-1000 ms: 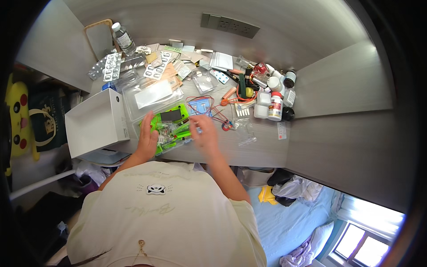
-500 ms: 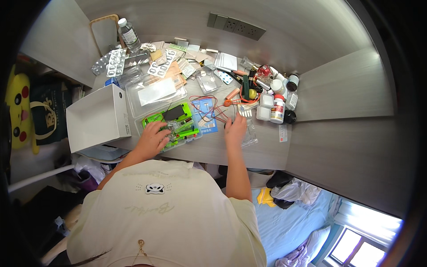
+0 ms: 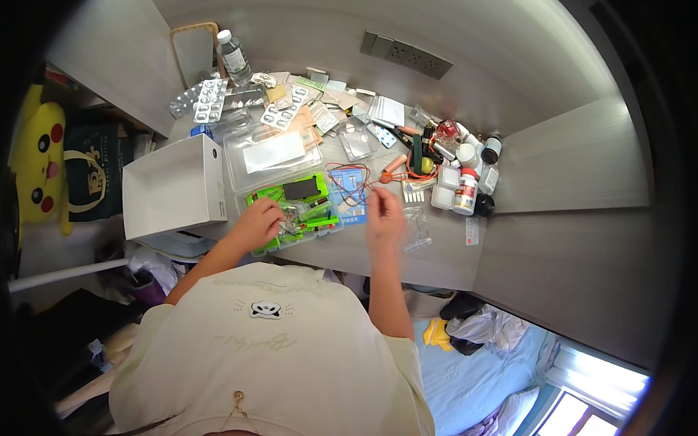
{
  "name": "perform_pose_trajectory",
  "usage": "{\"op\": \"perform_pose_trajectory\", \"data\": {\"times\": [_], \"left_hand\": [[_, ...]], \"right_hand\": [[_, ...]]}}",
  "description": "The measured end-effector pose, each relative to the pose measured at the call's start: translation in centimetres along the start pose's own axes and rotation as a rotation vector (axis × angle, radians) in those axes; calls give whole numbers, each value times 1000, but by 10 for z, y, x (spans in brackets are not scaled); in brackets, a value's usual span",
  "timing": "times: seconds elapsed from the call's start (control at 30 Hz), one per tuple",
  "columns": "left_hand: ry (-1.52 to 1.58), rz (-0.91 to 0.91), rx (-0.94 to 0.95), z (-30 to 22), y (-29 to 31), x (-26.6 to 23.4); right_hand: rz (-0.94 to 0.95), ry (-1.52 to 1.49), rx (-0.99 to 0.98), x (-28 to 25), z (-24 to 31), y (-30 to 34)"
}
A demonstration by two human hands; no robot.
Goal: The person organizes a cluttered desk by sorting various items into a white box and a clear plastic container. They place a brown wallet, a water bottle, and green electronic components into the containers. They also handle a small robot toy and a red object before placing them on the shelf.
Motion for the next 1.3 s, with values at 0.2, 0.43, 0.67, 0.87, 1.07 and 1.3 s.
{"op": "perform_pose_trajectory", "data": {"times": [0.2,0.43,0.67,0.87,1.07,1.3], "left_hand": [[-125,43,-15,-7,7,-28],[52,54,-262,5,26,-38],[-201,22,-201,14,8,-25],[-239,207,-100,1,-9,26],[-414,226,-22,-6,-13,40],[-286,160,-89,-3,-15,17]], "right_hand": [[289,90,-51,99,-5,40],[433,346,-100,124,-23,57],[322,307,-78,76,-13,52],[-76,367,26,-39,-54,13],[-24,644,-34,-51,-67,1],[-34,816,-159,-24,-78,-12]]}}
Point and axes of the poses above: each hand's wrist, its own y-axis away from the middle knuckle, its own x-axis out of the palm, z = x × y, the point moved 9 cm from there along -y, towards the middle knuckle, and after that the axes turned 14 degrees about x, right-handed, at the moved point
